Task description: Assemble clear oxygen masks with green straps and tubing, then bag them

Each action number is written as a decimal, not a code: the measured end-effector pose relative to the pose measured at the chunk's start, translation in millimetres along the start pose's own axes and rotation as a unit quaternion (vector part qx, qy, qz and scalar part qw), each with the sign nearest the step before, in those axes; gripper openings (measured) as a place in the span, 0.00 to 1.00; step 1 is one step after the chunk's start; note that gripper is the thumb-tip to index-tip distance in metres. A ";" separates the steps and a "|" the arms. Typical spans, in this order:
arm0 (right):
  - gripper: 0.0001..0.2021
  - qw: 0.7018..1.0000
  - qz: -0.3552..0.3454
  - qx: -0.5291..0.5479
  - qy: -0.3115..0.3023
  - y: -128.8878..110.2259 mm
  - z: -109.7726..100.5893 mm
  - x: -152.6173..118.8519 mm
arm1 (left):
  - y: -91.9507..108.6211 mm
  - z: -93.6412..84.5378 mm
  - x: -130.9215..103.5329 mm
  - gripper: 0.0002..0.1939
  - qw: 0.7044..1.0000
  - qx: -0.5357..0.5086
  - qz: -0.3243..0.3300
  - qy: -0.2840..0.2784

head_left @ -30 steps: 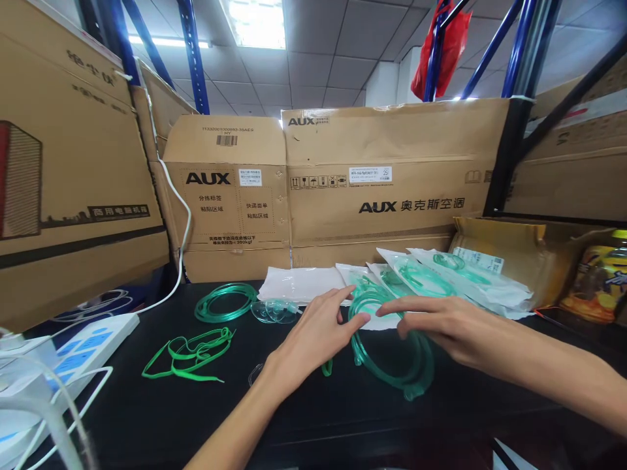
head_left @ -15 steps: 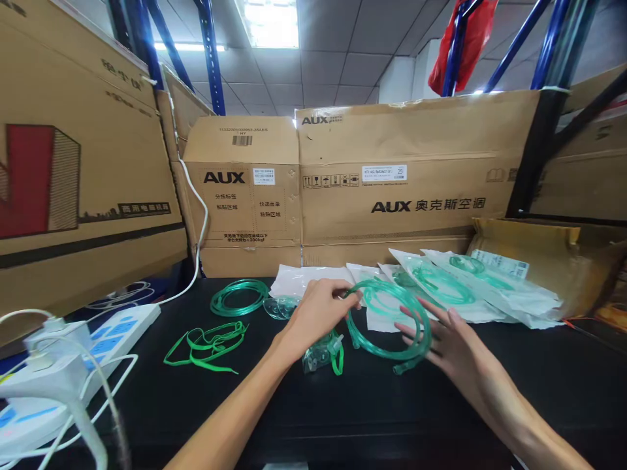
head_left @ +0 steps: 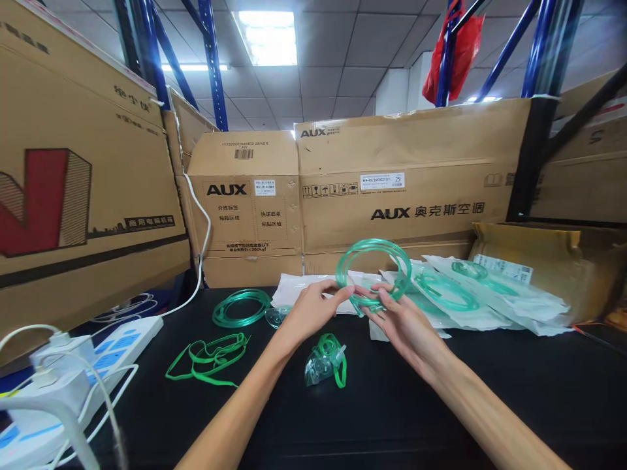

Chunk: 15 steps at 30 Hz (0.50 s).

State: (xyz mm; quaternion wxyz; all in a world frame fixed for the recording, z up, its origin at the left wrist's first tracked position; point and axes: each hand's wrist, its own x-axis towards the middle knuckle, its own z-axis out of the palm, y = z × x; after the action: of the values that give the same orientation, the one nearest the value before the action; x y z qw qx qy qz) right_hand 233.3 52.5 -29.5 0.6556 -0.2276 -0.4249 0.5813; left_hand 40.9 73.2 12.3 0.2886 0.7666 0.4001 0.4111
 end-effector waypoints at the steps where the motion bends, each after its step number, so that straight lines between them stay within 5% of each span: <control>1: 0.12 1.000 0.001 0.006 -0.001 2.6 3.4 3.9 | -3.3 0.4 1.2 0.24 1.000 -0.008 -0.004 -0.013; 9: 0.12 0.998 0.012 -0.006 0.061 27.2 22.7 2.9 | -21.7 16.0 10.5 0.23 0.990 -0.111 -0.075 -0.046; 15: 0.16 0.993 0.032 -0.044 0.100 31.9 33.7 0.0 | -16.5 21.6 3.4 0.20 0.979 -0.178 -0.074 -0.062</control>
State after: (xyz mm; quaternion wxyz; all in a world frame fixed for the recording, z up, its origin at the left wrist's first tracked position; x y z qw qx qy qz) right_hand 187.5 53.0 -36.7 0.6652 -0.3269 -0.3751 0.5568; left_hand 54.5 82.1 -9.7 0.4739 0.6956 0.3575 0.4047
